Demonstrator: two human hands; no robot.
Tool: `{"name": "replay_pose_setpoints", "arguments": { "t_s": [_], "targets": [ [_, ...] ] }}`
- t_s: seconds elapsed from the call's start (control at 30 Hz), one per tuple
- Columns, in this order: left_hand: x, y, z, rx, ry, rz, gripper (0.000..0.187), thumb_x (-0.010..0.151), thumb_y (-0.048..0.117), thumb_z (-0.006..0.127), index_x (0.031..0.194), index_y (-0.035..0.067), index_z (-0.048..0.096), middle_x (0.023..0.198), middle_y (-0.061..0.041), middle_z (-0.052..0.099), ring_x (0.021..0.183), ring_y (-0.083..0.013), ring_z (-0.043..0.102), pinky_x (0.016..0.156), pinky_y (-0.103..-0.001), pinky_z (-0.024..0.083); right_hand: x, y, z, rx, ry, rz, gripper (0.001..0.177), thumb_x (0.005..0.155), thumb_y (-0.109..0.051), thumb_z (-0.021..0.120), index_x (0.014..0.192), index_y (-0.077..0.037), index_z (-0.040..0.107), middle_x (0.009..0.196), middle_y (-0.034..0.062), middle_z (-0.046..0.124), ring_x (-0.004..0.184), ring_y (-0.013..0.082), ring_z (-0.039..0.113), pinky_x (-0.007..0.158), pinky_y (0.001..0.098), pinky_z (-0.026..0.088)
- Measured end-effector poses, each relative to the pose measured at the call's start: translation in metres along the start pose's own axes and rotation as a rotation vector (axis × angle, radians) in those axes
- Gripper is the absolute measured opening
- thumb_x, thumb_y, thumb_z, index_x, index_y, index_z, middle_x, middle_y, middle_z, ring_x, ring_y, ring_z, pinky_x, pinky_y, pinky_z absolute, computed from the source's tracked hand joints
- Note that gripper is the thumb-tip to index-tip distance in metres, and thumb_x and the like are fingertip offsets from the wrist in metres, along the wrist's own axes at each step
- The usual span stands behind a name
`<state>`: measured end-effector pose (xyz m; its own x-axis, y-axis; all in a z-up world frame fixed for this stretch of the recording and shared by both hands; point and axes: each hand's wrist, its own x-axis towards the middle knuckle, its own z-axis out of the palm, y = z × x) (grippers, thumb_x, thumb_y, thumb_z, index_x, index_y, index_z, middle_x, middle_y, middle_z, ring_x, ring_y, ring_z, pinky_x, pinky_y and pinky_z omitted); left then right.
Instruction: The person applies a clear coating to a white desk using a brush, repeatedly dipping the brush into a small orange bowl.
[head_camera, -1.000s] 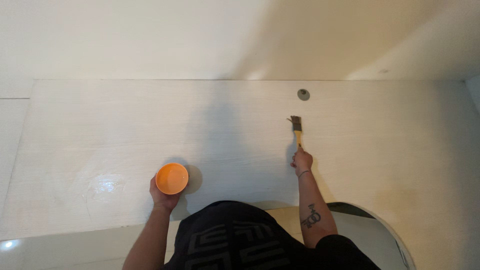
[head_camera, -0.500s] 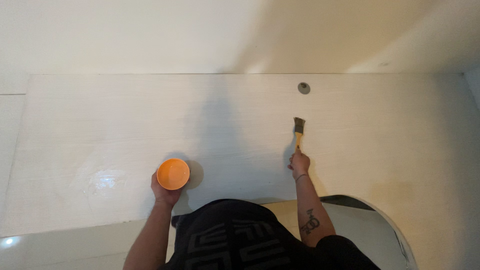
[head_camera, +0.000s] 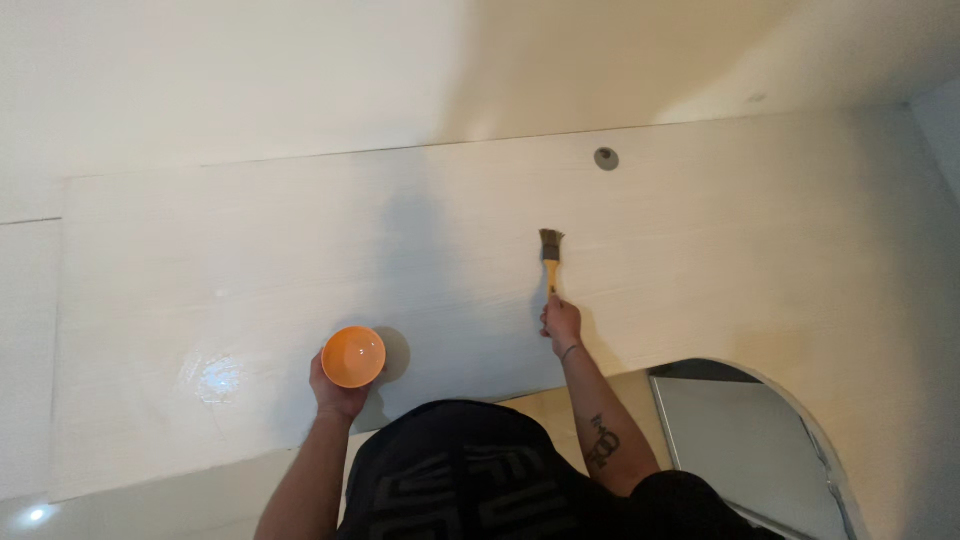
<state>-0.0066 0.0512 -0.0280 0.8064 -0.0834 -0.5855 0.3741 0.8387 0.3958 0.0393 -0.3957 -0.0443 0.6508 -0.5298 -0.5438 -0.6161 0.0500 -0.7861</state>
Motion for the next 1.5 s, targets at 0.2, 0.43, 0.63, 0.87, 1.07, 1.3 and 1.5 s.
{"name": "replay_pose_setpoints", "arguments": {
  "t_s": [0.2,0.43,0.63,0.87,1.07,1.3,1.5],
  "targets": [
    [-0.001,0.034,-0.010,0.009,0.079,-0.045,0.048,0.100,0.047,0.034,0.126,0.015,0.060,0.122,-0.009,0.065,0.110,-0.0338,0.063,0.084,-0.058,0.054,-0.020,0.012,0.042,-0.047,-0.058,0.015,0.044,0.104,-0.041,0.047,0.081,-0.008,0.060,0.061,0.0022,0.055,0.048,0.0127,0.048,0.046,0.0317,0.047],
    [0.003,0.057,-0.028,-0.076,0.029,-0.048,0.050,0.101,0.048,0.034,0.126,0.014,0.061,0.123,-0.009,0.065,0.111,-0.0335,0.063,0.084,-0.057,0.055,-0.043,0.014,0.077,-0.120,-0.073,0.020,0.043,0.105,-0.040,0.046,0.082,-0.008,0.061,0.062,0.0020,0.056,0.049,0.0122,0.050,0.048,0.0312,0.048],
    [0.017,0.066,-0.044,-0.069,-0.133,-0.005,0.047,0.105,0.044,0.036,0.124,0.009,0.062,0.119,-0.012,0.066,0.109,-0.0358,0.063,0.083,-0.060,0.054,-0.072,0.015,0.097,-0.098,-0.137,0.007,0.040,0.105,-0.039,0.047,0.083,-0.008,0.060,0.063,0.0013,0.055,0.052,0.0119,0.051,0.050,0.0310,0.048],
    [0.026,0.076,-0.038,-0.067,-0.090,-0.029,0.050,0.104,0.044,0.034,0.127,0.010,0.062,0.123,-0.010,0.067,0.112,-0.0321,0.065,0.088,-0.056,0.055,-0.105,0.010,0.092,-0.182,-0.195,-0.007,0.044,0.104,-0.039,0.049,0.080,-0.004,0.059,0.064,0.0048,0.055,0.052,0.0147,0.049,0.050,0.0325,0.046],
    [0.029,0.075,-0.034,-0.050,-0.087,0.002,0.048,0.103,0.044,0.036,0.127,0.012,0.062,0.124,-0.010,0.066,0.113,-0.0332,0.063,0.088,-0.060,0.053,-0.105,0.013,0.064,-0.214,-0.186,0.024,0.040,0.103,-0.036,0.050,0.079,-0.005,0.059,0.065,0.0045,0.056,0.054,0.0147,0.051,0.052,0.0320,0.048],
    [0.033,0.067,-0.036,-0.109,0.066,0.043,0.050,0.101,0.049,0.038,0.134,0.018,0.061,0.135,-0.006,0.063,0.126,-0.0299,0.059,0.106,-0.057,0.047,-0.083,0.022,0.025,-0.207,-0.187,-0.002,0.039,0.102,-0.035,0.053,0.077,-0.005,0.059,0.065,0.0038,0.056,0.054,0.0135,0.051,0.051,0.0312,0.047],
    [0.019,0.056,-0.007,-0.098,0.139,0.156,0.054,0.097,0.048,0.035,0.135,0.018,0.059,0.136,-0.008,0.062,0.129,-0.0333,0.058,0.107,-0.061,0.046,-0.052,0.015,-0.014,-0.190,-0.209,-0.022,0.038,0.103,-0.033,0.053,0.077,-0.005,0.058,0.064,0.0032,0.053,0.054,0.0136,0.048,0.050,0.0310,0.046]
  ]
}}
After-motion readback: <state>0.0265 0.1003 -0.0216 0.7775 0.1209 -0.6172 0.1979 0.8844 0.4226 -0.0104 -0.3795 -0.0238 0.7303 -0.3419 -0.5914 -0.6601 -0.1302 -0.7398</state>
